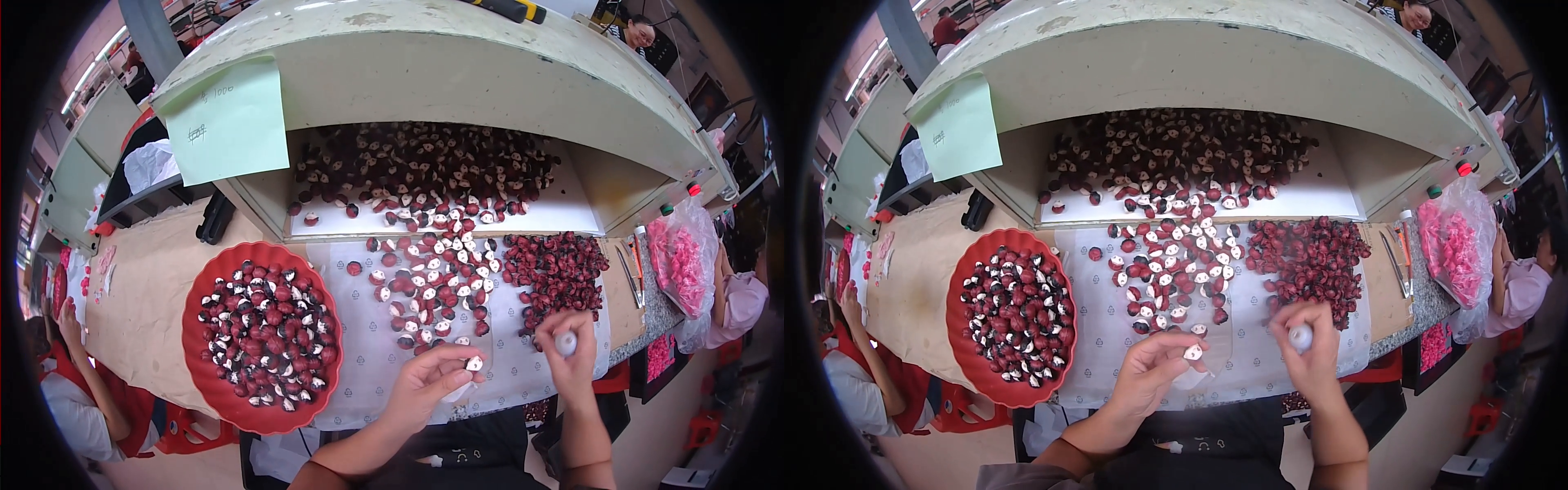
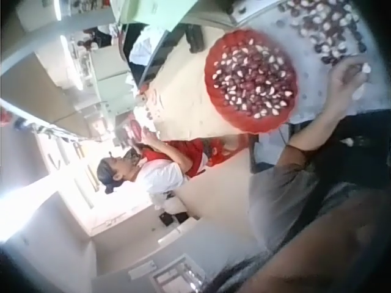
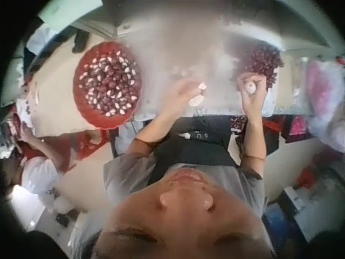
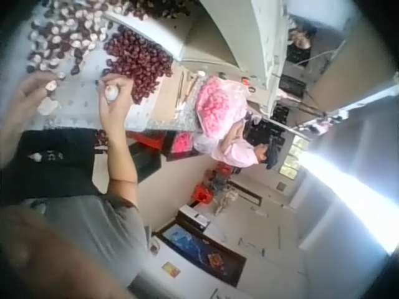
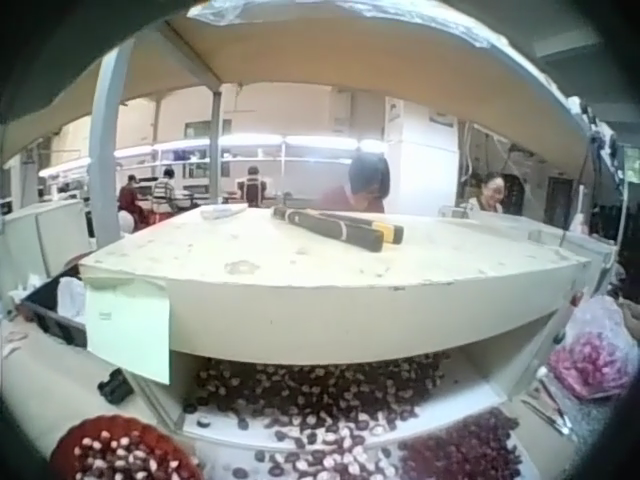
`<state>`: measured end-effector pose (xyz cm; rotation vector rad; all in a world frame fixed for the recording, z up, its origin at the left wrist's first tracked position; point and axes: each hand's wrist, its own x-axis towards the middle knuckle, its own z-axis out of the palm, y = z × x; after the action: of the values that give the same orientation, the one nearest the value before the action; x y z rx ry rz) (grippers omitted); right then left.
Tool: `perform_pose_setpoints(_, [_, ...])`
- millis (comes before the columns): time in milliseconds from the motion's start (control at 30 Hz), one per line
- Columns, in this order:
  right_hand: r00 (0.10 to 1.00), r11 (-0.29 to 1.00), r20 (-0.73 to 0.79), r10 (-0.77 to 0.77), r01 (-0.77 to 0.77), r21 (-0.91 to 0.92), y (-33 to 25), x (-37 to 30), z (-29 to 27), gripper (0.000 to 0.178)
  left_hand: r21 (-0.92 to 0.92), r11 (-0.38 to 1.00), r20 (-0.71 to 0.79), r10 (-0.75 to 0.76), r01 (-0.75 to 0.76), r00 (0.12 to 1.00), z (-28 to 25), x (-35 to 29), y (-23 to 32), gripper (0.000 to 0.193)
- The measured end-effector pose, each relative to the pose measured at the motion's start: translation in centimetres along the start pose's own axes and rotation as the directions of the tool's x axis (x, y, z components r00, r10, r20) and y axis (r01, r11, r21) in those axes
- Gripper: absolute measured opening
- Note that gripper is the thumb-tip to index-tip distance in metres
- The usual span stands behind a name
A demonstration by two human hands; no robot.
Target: The person applies glue from a bottle to small red and white toy parts, then assembles the components by hand.
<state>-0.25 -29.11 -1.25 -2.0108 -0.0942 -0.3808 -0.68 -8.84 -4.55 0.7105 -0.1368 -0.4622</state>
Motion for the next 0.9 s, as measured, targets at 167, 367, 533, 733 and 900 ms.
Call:
perform_pose_setpoints(167, [0.976,0.938,0.176,-0.131,0.179,-0.296,0.4,8.0,1.1,0.019,0.001,0.998,-0.019,0.066,-0.066,0.998,-0.9,-0.1,-0.3,0.026])
perform_pose_setpoints(367, [0.958,0.88,0.221,-0.185,0.261,-0.396,3.2,16.8,2.0,0.013,-0.045,0.995,0.011,0.095,-0.094,0.995,-0.7,-0.3,-0.8,0.025])
perform_pose_setpoints(533, [0.954,0.888,0.199,-0.226,0.286,-0.36,5.2,20.8,4.3,0.011,-0.072,0.992,0.009,0.109,-0.108,0.994,-1.0,-0.4,-0.7,0.025])
perform_pose_setpoints(733, [0.96,0.897,0.219,-0.172,0.244,-0.367,4.6,20.6,6.3,0.011,-0.05,0.994,0.009,0.094,-0.094,0.995,-1.1,-0.4,-0.5,0.025])
perform_pose_setpoints(900, [0.947,0.884,0.191,-0.259,0.312,-0.347,4.7,20.8,7.0,0.011,-0.051,0.994,0.015,0.095,-0.094,0.995,-1.1,-0.5,-0.7,0.026])
